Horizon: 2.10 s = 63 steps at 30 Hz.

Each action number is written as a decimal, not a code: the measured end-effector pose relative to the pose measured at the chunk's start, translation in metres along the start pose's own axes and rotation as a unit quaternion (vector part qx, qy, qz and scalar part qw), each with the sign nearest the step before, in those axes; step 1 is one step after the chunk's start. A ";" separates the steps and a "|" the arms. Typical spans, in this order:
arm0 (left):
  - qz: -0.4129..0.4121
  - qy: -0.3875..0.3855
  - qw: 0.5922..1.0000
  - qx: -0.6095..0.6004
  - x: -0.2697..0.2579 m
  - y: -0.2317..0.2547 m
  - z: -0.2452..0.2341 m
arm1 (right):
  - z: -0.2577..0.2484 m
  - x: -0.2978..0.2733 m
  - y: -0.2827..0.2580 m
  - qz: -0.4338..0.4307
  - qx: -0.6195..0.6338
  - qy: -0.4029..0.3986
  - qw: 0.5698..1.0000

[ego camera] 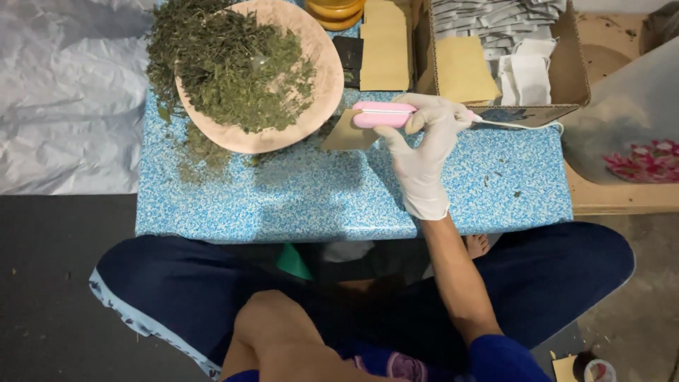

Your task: The person uses a handheld heating tool to seal the edges of small white tea bags, then places them inside brown paper envelopes.

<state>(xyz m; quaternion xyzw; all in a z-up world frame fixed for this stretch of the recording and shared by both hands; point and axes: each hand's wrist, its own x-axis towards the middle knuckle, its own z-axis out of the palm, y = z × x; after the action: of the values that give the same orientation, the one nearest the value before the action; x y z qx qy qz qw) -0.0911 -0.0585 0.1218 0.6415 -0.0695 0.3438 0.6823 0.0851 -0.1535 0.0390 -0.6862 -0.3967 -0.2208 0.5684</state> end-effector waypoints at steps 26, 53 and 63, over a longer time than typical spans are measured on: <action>0.056 -0.078 0.973 0.211 0.050 -0.094 -0.062 | -0.003 0.011 0.000 -0.070 0.018 0.026 0.997; 0.002 -0.089 0.979 0.186 0.047 -0.138 -0.047 | 0.003 0.008 0.020 -0.055 -0.049 0.029 0.997; -0.011 -0.085 0.978 0.189 0.045 -0.140 -0.053 | 0.009 0.005 0.032 -0.072 -0.055 0.025 0.996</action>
<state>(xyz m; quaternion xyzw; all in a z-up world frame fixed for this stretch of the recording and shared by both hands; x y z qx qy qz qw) 0.0025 0.0154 0.0209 0.7868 -0.0540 0.2870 0.5438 0.1120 -0.1451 0.0214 -0.6803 -0.4183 -0.2994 0.5221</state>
